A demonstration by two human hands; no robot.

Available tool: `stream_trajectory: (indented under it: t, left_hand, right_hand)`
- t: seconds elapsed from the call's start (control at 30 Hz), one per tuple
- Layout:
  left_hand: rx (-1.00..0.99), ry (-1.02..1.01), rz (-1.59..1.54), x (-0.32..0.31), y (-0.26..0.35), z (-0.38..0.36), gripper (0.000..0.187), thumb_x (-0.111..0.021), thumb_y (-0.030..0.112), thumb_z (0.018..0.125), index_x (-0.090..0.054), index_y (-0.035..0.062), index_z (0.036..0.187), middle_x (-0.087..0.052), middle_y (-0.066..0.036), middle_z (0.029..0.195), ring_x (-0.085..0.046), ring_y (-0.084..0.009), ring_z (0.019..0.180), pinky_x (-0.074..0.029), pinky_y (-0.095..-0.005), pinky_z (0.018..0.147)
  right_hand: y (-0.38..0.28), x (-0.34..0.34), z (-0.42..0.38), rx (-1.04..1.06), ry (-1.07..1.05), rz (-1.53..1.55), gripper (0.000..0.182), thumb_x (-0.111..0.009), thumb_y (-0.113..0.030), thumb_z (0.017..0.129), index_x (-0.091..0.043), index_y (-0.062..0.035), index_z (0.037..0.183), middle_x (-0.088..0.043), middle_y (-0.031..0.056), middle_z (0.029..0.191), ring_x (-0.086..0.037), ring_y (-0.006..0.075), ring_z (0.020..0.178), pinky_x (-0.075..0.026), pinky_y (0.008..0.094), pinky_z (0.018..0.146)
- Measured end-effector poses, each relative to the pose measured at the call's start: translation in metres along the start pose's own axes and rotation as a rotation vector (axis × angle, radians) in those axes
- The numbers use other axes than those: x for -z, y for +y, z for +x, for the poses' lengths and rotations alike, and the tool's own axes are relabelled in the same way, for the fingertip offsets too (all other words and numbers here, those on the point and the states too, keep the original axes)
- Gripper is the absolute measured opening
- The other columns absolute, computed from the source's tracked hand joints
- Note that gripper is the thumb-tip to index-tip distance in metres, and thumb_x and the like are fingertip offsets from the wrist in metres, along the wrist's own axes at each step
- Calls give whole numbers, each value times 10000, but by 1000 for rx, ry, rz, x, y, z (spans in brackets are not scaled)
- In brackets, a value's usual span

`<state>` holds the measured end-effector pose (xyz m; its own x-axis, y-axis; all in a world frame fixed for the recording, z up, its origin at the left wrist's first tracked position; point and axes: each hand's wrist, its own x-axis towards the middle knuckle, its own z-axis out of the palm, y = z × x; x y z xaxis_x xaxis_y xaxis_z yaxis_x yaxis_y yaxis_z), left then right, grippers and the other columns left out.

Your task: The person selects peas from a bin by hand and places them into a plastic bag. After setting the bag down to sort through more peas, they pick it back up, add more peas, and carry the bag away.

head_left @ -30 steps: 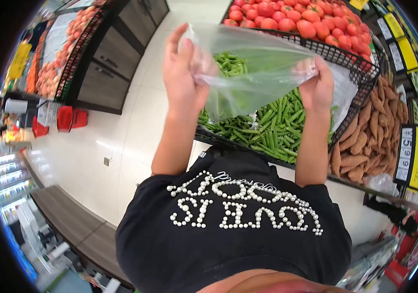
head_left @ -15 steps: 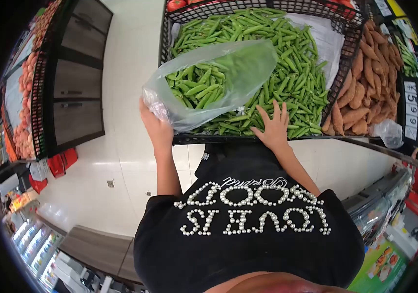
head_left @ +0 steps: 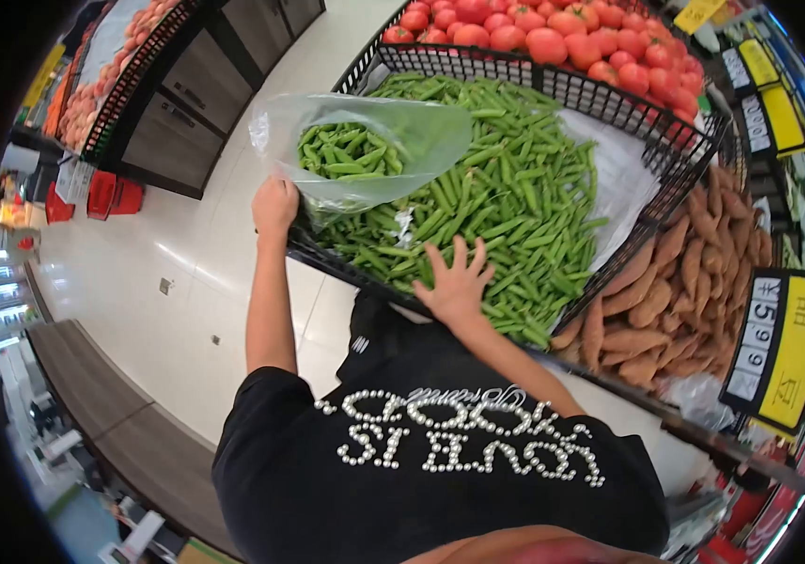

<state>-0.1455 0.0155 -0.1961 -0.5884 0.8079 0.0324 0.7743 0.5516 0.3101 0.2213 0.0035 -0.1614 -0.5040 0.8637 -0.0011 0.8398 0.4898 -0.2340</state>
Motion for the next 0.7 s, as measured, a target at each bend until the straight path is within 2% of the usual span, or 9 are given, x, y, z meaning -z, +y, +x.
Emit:
stream_trajectory:
  t: [0.2,0.23,0.33,0.47,0.63,0.7]
  left_hand:
    - [-15,110,-27,10,5,-5,371,-401,341,974,-603,84,1149,-666,-205,1037,-620,-412,969,-482,-510,836]
    - [3,81,-17,13,6,-4,378,-410,347,971,-581,104,1206,-668,-189,1076,-626,-390,997,-485,-499,856]
    - [10,81,-57,18,11,-8,391,-413,350,971,-564,125,1252,-669,-178,1109,-632,-374,1017,-487,-489,870]
    - [-5,75,-116,22,13,-10,410,-413,376,979,-542,146,1293,-671,-164,1128,-635,-364,1031,-491,-476,879]
    - [-9,17,-172,32,14,-8,431,-412,412,991,-534,147,1307,-672,-175,1124,-638,-372,1024,-498,-470,865]
    - [-6,31,-186,33,14,-8,434,-415,417,991,-534,147,1308,-675,-176,1123,-641,-372,1022,-501,-470,859]
  right_hand:
    - [2,-3,-3,27,32,34,690,-767,-429,721,-518,-250,1339,-315,189,1422,-165,512,1355,-242,761,948]
    - [2,-2,-5,24,21,41,684,-766,-431,726,-519,-255,1339,-315,187,1428,-158,512,1364,-243,762,957]
    - [1,-1,-7,20,15,52,686,-753,-433,748,-498,-267,1362,-293,167,1447,-133,497,1379,-227,763,975]
    - [-3,-1,-8,-11,60,45,666,-762,-447,736,-527,-278,1336,-337,142,1434,-185,477,1371,-237,746,989]
    - [-12,2,-6,-64,89,-4,675,-786,-454,679,-559,-313,1299,-371,122,1413,-234,440,1346,-257,641,1023]
    - [-12,-1,-4,-57,77,-6,684,-791,-448,681,-554,-308,1308,-362,126,1417,-220,451,1355,-261,665,1016]
